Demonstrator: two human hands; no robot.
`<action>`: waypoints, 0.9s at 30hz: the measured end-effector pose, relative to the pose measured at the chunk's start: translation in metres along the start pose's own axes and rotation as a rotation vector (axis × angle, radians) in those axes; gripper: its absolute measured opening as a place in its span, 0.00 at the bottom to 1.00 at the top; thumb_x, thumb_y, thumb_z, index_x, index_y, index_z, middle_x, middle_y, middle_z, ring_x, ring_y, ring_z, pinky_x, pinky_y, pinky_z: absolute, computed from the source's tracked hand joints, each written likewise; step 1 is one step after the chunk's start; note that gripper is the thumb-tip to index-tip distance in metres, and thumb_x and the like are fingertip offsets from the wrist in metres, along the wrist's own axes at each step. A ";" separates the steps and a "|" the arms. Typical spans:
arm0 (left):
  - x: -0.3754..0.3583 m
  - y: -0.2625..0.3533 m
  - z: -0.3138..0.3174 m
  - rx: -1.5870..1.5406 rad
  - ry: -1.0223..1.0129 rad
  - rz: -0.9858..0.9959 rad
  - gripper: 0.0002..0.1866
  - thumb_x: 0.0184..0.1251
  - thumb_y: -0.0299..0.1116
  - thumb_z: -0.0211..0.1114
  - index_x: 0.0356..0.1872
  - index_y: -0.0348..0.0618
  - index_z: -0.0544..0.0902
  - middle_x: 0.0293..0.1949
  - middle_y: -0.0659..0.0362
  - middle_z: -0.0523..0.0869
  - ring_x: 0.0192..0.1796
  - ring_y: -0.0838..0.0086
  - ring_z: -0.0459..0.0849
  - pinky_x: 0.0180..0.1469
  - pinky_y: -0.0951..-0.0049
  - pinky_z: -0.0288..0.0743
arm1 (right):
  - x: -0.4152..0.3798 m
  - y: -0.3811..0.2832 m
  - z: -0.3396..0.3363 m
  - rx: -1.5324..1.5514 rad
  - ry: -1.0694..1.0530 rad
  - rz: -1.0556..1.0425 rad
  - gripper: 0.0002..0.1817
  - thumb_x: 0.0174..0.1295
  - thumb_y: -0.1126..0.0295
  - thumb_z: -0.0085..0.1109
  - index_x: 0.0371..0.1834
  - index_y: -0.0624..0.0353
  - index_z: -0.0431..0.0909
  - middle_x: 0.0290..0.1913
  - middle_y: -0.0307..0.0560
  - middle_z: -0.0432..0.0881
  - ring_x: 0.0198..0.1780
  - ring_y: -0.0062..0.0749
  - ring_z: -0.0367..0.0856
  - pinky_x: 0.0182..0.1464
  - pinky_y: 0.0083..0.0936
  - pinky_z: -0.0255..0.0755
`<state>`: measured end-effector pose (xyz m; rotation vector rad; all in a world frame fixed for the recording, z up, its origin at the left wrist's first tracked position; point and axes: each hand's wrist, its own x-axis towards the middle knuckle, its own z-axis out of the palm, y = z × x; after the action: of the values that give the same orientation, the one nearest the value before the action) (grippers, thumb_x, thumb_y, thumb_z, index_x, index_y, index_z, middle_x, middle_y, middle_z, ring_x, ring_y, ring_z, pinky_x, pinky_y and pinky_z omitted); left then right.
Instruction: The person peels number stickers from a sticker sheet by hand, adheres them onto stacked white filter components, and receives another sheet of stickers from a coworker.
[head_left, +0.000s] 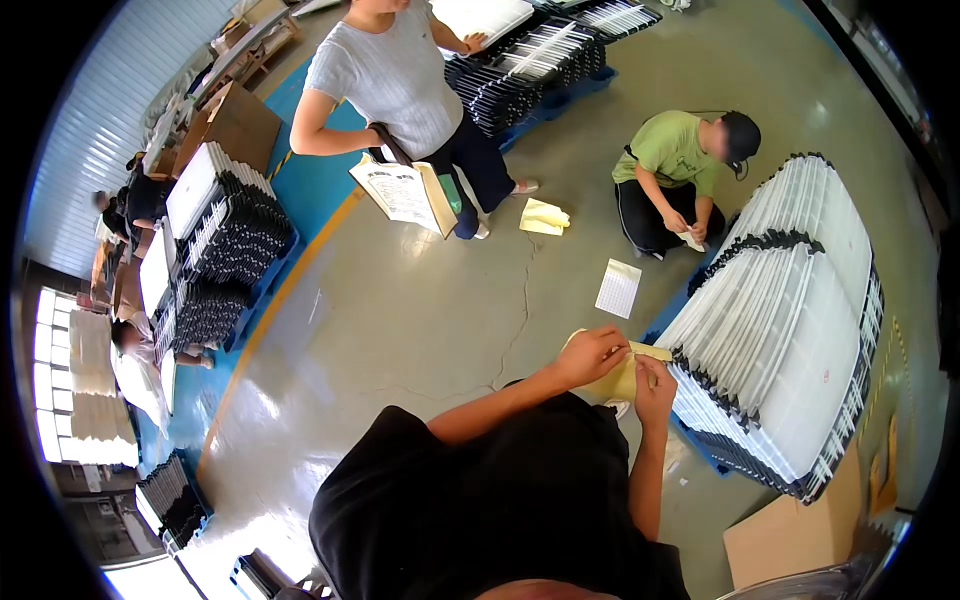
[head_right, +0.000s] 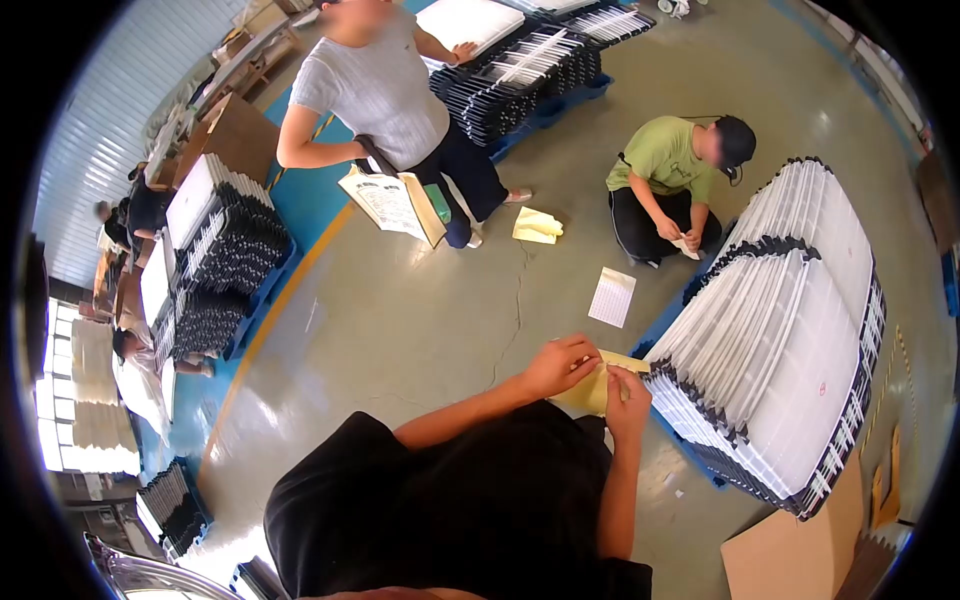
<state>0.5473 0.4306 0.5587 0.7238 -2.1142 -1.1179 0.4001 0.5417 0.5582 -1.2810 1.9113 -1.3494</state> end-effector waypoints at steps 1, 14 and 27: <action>0.001 0.003 -0.002 0.031 0.007 0.018 0.04 0.62 0.29 0.68 0.35 0.42 0.83 0.34 0.57 0.81 0.31 0.63 0.83 0.32 0.66 0.78 | 0.001 0.001 0.001 0.004 0.002 0.000 0.08 0.66 0.74 0.58 0.43 0.66 0.84 0.39 0.50 0.87 0.42 0.35 0.85 0.48 0.28 0.75; -0.001 0.006 -0.001 0.371 -0.035 0.443 0.10 0.54 0.29 0.66 0.39 0.47 0.83 0.38 0.62 0.82 0.38 0.68 0.84 0.38 0.69 0.80 | -0.005 0.028 0.004 0.656 -0.022 0.506 0.07 0.68 0.71 0.60 0.37 0.64 0.84 0.35 0.38 0.84 0.36 0.17 0.78 0.40 0.17 0.70; 0.002 0.008 0.001 0.247 0.002 0.371 0.10 0.54 0.30 0.70 0.39 0.44 0.84 0.37 0.60 0.82 0.36 0.66 0.85 0.38 0.68 0.81 | -0.005 0.036 0.003 0.539 -0.016 0.511 0.06 0.66 0.72 0.62 0.36 0.64 0.83 0.35 0.38 0.84 0.38 0.19 0.78 0.46 0.18 0.69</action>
<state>0.5436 0.4340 0.5655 0.4131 -2.2890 -0.6650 0.3901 0.5478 0.5234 -0.4978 1.5543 -1.4189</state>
